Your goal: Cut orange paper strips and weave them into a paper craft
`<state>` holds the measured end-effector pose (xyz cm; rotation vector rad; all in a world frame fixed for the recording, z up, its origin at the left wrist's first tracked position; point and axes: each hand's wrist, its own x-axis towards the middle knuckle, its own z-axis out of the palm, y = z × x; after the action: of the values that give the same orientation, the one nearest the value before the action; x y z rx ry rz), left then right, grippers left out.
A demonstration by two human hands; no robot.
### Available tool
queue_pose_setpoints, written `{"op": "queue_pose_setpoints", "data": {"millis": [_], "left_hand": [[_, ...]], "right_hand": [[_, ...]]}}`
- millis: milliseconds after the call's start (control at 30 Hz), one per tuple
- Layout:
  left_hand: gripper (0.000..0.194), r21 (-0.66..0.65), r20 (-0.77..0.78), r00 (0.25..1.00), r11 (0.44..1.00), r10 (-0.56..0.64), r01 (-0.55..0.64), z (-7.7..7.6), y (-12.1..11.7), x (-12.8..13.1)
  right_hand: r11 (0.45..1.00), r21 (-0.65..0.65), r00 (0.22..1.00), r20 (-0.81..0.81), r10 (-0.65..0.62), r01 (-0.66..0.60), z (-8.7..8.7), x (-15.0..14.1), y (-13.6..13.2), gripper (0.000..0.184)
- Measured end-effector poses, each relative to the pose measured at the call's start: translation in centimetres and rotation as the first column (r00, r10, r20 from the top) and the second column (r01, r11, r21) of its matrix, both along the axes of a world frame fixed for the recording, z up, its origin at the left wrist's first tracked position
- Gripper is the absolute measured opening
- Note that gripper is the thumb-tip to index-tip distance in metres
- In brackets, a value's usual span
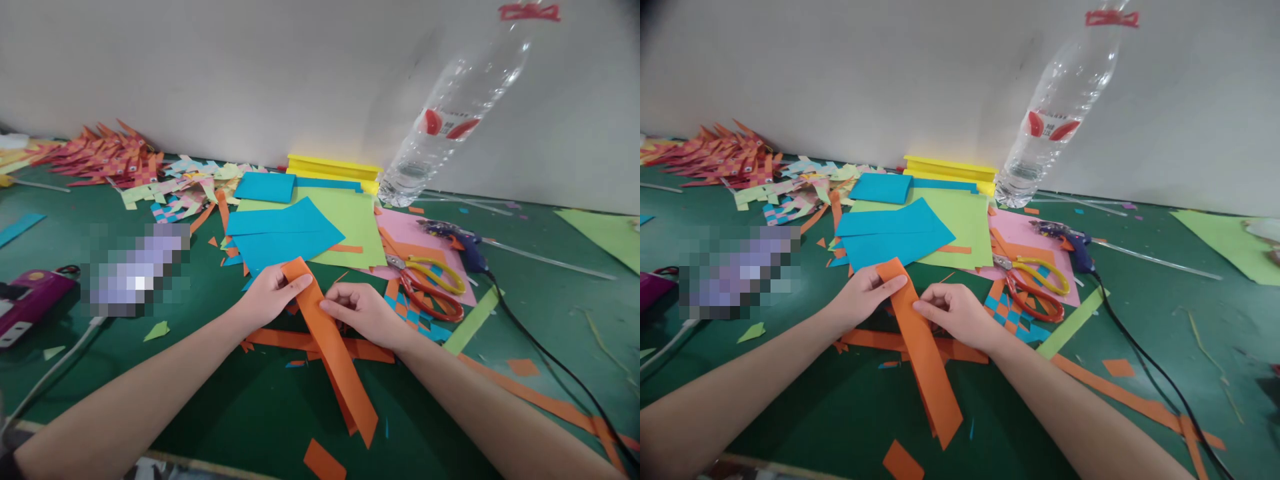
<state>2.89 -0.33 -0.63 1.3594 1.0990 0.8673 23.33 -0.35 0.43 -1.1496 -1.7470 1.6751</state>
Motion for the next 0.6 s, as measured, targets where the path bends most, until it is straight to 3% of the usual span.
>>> {"op": "queue_pose_setpoints", "data": {"millis": [267,600], "left_hand": [[0.036,-0.081,0.051,0.997,0.995,0.053,-0.049,1.0,-0.5,0.4],[0.035,0.042,-0.026,1.000,0.999,0.014,-0.013,0.8,-0.2,-0.1]], "right_hand": [[1.000,0.000,0.999,-0.037,0.012,-0.012,-0.5,0.3,0.2,0.035],[0.999,0.009,0.999,0.017,0.032,-0.032,-0.5,0.3,0.0,0.036]]}}
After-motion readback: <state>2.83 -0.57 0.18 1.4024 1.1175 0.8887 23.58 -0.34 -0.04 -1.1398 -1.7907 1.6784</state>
